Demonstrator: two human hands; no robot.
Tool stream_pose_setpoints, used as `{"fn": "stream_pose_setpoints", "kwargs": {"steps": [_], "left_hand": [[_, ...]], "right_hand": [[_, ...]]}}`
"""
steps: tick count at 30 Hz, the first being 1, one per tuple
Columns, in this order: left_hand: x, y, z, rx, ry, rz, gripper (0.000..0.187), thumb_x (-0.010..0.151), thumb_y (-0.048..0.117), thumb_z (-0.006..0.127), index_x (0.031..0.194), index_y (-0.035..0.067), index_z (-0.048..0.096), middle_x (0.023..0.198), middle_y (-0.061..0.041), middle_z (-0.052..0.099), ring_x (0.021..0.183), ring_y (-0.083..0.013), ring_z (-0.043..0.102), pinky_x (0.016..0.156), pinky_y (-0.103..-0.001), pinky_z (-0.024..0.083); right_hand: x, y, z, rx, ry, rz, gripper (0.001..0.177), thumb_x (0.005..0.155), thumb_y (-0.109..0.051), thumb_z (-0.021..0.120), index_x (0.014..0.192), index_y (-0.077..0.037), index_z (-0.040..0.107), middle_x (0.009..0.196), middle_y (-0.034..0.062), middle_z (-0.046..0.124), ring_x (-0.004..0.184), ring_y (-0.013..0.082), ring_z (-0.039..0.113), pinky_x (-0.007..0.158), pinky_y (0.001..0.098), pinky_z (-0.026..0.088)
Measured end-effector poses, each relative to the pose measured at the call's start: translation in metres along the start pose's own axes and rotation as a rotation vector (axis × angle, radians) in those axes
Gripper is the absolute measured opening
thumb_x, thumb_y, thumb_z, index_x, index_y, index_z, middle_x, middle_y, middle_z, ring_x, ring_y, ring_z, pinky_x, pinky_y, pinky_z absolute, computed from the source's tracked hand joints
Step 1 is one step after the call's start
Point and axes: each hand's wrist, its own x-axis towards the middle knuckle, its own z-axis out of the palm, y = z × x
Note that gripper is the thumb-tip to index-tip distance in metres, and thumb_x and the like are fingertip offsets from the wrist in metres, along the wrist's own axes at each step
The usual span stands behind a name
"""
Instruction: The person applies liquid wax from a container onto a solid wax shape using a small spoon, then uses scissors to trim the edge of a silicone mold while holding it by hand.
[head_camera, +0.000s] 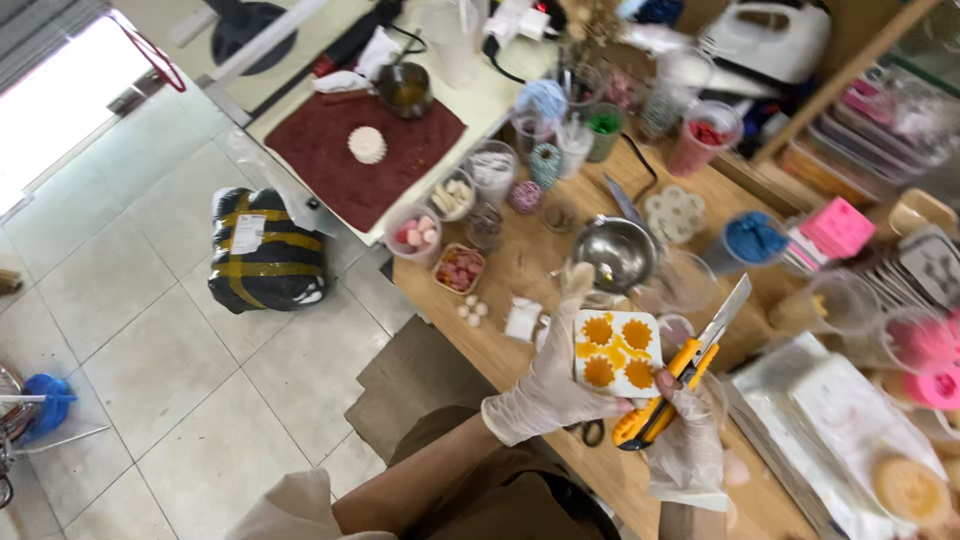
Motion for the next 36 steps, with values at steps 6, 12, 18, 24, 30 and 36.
{"fn": "stream_pose_setpoints", "kwargs": {"steps": [6, 12, 18, 24, 30, 36], "left_hand": [[0.015, -0.019, -0.07, -1.559, 0.076, -0.655, 0.08, 0.097, 0.056, 0.053, 0.151, -0.003, 0.045, 0.142, -0.025, 0.055, 0.13, -0.0376, 0.055, 0.112, -0.051, 0.045], [0.012, -0.033, -0.058, -1.625, -0.083, -0.527, 0.081, 0.119, 0.063, 0.017, 0.15, -0.002, 0.054, 0.145, -0.023, 0.06, 0.131, -0.0402, 0.057, 0.109, -0.052, 0.046], [0.02, -0.006, -0.062, -1.469, 0.243, -0.873, 0.095, 0.09, 0.069, 0.027, 0.147, -0.004, 0.049, 0.146, -0.024, 0.056, 0.134, -0.0381, 0.053, 0.112, -0.049, 0.037], [0.028, 0.015, -0.081, -1.431, 0.049, -0.503, 0.1, 0.094, 0.076, 0.034, 0.153, -0.005, 0.037, 0.156, -0.025, 0.045, 0.145, -0.0375, 0.044, 0.118, -0.05, 0.034], [0.045, 0.031, -0.082, -1.256, 0.387, -0.697, 0.087, 0.093, 0.066, 0.03, 0.152, 0.003, 0.04, 0.157, -0.018, 0.045, 0.145, -0.0343, 0.04, 0.111, -0.05, 0.031], [0.061, 0.0, -0.068, -1.247, 0.333, -0.732, 0.086, 0.095, 0.064, 0.022, 0.155, 0.004, 0.038, 0.16, -0.011, 0.043, 0.146, -0.034, 0.039, 0.115, -0.052, 0.027]], "right_hand": [[0.021, 0.018, 0.053, 0.13, -0.06, 0.035, 0.035, 0.089, -0.011, 0.075, 0.122, -0.01, 0.063, 0.094, 0.0066, 0.07, 0.075, 0.0225, 0.066, 0.068, 0.0393, 0.056], [0.019, 0.012, 0.079, -0.392, 0.075, -0.059, 0.039, 0.089, -0.007, 0.073, 0.127, -0.01, 0.067, 0.092, 0.0005, 0.07, 0.069, 0.0116, 0.062, 0.059, 0.0292, 0.052], [-0.001, -0.025, 0.027, -0.575, 0.256, -0.113, 0.03, 0.1, -0.018, 0.069, 0.128, -0.008, 0.069, 0.081, 0.006, 0.064, 0.058, 0.0132, 0.054, 0.048, 0.0282, 0.041], [-0.024, -0.04, -0.048, -0.407, 0.198, -0.149, 0.045, 0.105, -0.038, 0.057, 0.131, -0.001, 0.061, 0.092, 0.0057, 0.069, 0.071, 0.0121, 0.062, 0.059, 0.0267, 0.051], [-0.015, -0.018, -0.071, -0.369, 0.235, -0.05, 0.056, 0.104, -0.055, 0.043, 0.125, -0.005, 0.058, 0.086, 0.0092, 0.069, 0.066, 0.0196, 0.064, 0.055, 0.0316, 0.053], [-0.003, -0.018, -0.03, -0.662, 0.143, -0.052, 0.037, 0.102, -0.035, 0.059, 0.122, -0.005, 0.065, 0.084, 0.0051, 0.066, 0.067, 0.0128, 0.055, 0.056, 0.0273, 0.044]]}}
